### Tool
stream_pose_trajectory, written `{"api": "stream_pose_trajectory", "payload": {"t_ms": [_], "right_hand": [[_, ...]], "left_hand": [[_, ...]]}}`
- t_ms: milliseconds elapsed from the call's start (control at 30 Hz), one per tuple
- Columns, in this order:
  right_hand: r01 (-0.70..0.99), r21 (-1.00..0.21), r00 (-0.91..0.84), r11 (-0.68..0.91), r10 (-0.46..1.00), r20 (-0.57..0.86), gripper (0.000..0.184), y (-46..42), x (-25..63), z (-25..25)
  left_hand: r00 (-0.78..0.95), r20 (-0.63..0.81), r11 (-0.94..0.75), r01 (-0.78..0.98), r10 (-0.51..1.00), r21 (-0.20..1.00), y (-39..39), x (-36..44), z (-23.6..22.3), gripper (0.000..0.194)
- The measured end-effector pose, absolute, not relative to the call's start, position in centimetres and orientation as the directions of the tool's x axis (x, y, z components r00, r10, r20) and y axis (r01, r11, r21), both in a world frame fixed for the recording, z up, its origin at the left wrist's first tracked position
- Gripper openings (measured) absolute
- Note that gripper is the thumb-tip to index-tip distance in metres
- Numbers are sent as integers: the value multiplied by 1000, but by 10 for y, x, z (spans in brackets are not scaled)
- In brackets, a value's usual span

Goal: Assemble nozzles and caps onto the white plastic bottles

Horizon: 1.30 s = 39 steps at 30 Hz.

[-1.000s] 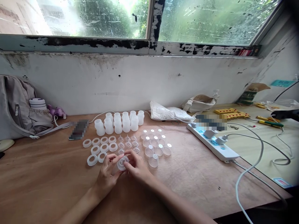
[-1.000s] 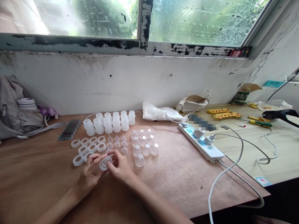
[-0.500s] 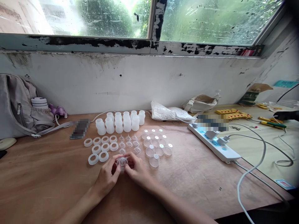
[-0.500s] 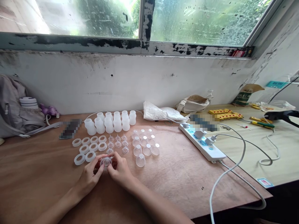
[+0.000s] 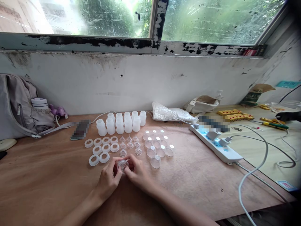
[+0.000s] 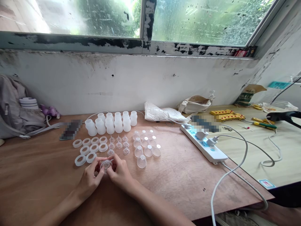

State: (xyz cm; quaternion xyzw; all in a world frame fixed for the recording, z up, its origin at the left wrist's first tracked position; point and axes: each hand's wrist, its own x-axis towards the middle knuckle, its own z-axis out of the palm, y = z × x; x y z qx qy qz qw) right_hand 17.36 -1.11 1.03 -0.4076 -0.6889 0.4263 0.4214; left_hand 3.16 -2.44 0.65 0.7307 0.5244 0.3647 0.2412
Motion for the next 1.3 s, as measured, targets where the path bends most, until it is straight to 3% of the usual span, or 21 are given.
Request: {"api": "stream_pose_trajectory", "payload": {"t_ms": [400,600,767,1300], "right_hand": [[213,-916,-354,340,901,252,10,-12,174,9],[280,-888,-312,366,909,276,4,-14,175,11],[294,-881,-281,369,915,290,10,-13,175,10],[290,-881,-268,375,915,301,13,-12,174,9]], "left_hand": [[153,291,-319,643,944,697,-24,32,2,18],[201,226,-298,491,953,819,-26,30,7,20],[115,139,-175,405,984,897,-26,34,13,20],[131,152,-195,437,980,878,-26,33,4,13]]}}
